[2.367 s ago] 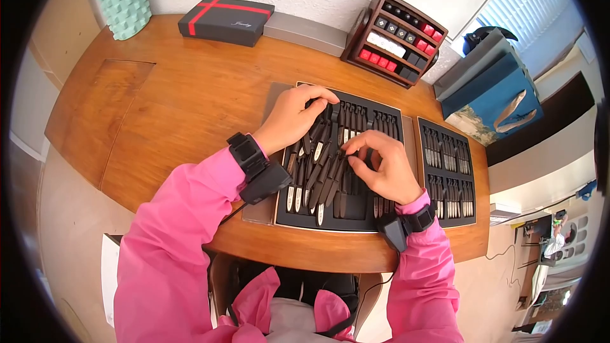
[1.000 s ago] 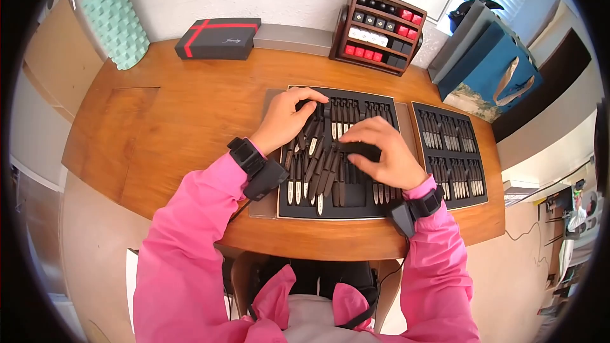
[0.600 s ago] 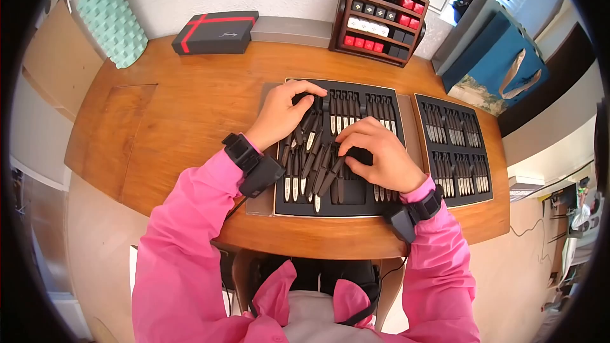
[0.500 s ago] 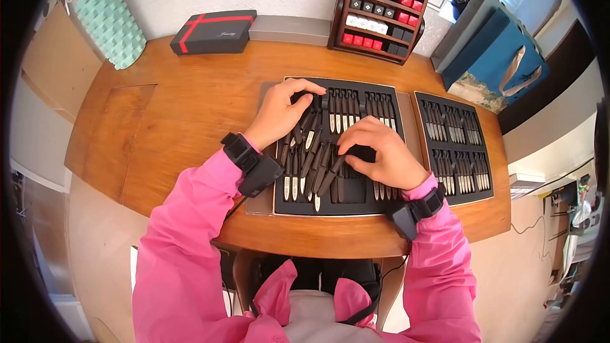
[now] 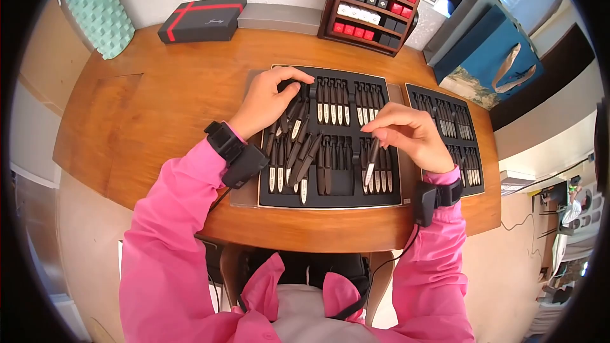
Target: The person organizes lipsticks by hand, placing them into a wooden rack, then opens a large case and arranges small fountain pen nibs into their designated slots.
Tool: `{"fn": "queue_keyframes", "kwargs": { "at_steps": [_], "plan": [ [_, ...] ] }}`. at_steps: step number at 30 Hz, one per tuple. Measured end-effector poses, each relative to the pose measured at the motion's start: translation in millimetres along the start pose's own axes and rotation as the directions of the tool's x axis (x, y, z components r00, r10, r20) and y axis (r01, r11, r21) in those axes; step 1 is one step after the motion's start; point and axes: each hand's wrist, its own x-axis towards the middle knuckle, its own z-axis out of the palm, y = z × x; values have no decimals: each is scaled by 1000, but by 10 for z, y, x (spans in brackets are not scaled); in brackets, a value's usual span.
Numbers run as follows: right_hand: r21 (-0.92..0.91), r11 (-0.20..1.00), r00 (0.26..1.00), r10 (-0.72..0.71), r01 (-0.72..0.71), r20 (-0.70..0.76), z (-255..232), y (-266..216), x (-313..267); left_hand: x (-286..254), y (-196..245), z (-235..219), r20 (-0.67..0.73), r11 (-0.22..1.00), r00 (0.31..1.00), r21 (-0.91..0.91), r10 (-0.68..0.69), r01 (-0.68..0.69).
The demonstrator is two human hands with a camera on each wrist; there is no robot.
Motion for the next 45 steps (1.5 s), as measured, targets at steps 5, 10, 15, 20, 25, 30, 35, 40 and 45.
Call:
{"fn": "queue_keyframes", "kwargs": {
  "at_steps": [5,10,15,20,25,30,35,40,45],
  "plan": [
    [-40,995,996,91,-92,-10,207,16,55,3,-29,4,5,1000,1000,-29,1,0],
    [-284,954,996,89,-91,-20,282,135,81,-2,-32,9,-3,1000,1000,-30,0,0],
    [-382,922,999,49,-54,-22,343,142,85,-6,-15,2,-1,1000,1000,-1,5,-5],
    [-408,913,1000,18,-24,-20,327,139,50,-7,-18,8,-5,1000,1000,-24,2,-2],
    [-426,902,998,66,-67,-17,304,72,35,-14,-44,18,-39,999,999,-5,37,-37],
    [-436,892,993,118,-116,-22,311,66,76,-12,-30,5,-8,1000,1000,-14,-1,1],
    [-477,869,991,134,-130,-26,312,55,72,-10,6,-7,4,999,999,-13,-33,33],
    [-548,836,999,32,-44,-31,379,8,8,-14,2,3,-3,1000,1000,-13,-21,21],
    [-577,816,998,17,17,53,312,-31,-23,-12,-7,1,2,1000,1000,-13,-21,21]
  ]
}}
